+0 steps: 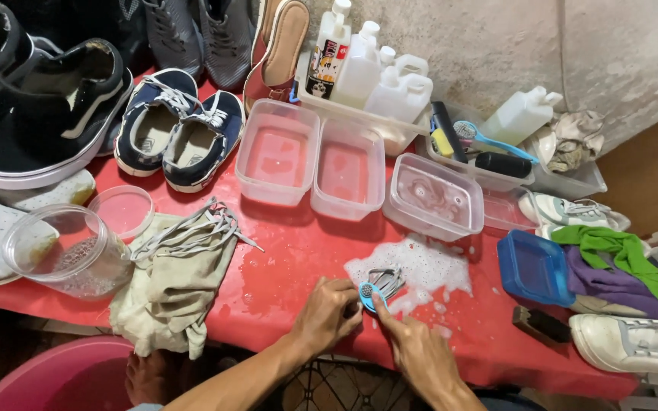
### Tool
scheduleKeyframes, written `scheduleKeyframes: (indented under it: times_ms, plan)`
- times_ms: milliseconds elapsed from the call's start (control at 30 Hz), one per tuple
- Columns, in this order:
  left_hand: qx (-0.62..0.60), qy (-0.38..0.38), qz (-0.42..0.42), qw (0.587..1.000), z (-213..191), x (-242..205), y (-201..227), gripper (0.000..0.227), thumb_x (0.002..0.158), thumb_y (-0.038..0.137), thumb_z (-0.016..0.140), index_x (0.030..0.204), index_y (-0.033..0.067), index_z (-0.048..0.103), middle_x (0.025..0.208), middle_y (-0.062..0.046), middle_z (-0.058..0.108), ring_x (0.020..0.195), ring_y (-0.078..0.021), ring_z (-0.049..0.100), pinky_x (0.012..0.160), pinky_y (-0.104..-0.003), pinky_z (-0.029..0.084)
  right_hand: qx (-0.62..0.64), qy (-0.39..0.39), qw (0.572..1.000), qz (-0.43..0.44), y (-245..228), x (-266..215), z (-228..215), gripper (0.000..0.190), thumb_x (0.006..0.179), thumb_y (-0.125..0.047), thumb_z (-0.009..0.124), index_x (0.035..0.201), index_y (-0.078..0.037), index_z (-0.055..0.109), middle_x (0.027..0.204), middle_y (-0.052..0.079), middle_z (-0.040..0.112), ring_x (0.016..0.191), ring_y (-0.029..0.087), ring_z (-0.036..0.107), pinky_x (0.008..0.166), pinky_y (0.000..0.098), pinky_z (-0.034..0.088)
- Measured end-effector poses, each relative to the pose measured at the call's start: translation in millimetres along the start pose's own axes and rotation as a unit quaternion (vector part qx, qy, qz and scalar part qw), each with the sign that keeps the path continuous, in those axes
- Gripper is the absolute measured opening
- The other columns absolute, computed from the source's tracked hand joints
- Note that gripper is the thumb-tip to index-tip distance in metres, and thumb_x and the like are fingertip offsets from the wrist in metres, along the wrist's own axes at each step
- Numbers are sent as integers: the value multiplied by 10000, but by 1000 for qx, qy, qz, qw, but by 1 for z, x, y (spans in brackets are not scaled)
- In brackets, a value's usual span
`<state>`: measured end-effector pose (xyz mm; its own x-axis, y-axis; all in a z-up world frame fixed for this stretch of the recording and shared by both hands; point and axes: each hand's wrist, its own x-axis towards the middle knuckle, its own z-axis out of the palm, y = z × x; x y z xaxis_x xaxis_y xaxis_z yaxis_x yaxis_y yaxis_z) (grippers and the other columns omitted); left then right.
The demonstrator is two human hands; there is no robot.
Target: The person scrubs a pair of white shoelaces on a red table using a blue brush and soapy water. The person holds the laces with one hand and scrubs them with the brush in the other hand, creating foam on the table surface.
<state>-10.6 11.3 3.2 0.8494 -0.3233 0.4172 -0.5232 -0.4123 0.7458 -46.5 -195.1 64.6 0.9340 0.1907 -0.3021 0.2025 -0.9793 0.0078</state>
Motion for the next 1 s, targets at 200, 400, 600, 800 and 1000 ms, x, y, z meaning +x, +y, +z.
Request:
scheduleKeyframes:
  times_ms: [200, 400, 600, 800, 1000]
  plan:
    - [13, 10, 4, 1000, 5, 2, -1, 69, 790, 45, 738, 743, 23, 692, 782, -98, 683, 661, -241, 599, 754, -406, 452, 3, 46, 997, 62, 25, 23, -25, 608, 1065, -284, 515, 1598, -464, 284, 652, 45, 612, 400, 135, 496, 347, 300, 510]
    - [20, 4, -9, 1000, 7, 0, -3, 81, 769, 66, 779, 809, 12, 734, 869, -121, 734, 709, -233, 633, 767, -374, 475, 6, 11, 997, 82, 26, 25, -14, 681, 1058, -266, 509, 1604, -525, 197, 737, 113, 673, 513, 246, 652, 500, 404, 645]
    - [16, -3, -13, 1000, 10, 1, -4, 67, 820, 58, 757, 787, 10, 722, 827, -105, 711, 698, -238, 653, 810, -419, 519, 28, -1, 999, 20, -7, 4, -44, 648, 1002, -312, 537, 1562, -559, 323, 695, 131, 661, 648, 370, 699, 655, 562, 525]
    - [11, 9, -2, 1000, 5, 2, 0, 80, 823, 64, 725, 755, 24, 706, 818, -105, 713, 681, -225, 648, 777, -408, 509, 43, 79, 993, 79, 49, 34, -42, 555, 1030, -237, 462, 1545, -438, 423, 540, 173, 607, 490, 324, 630, 575, 534, 530]
    - [12, 8, 5, 1000, 1, 3, 1, 143, 823, 106, 689, 704, 49, 634, 781, -88, 662, 662, -243, 582, 723, -401, 423, 68, 36, 997, 16, 20, 11, -14, 620, 1035, -308, 522, 1555, -572, 314, 574, 24, 526, 469, 192, 583, 510, 483, 484]
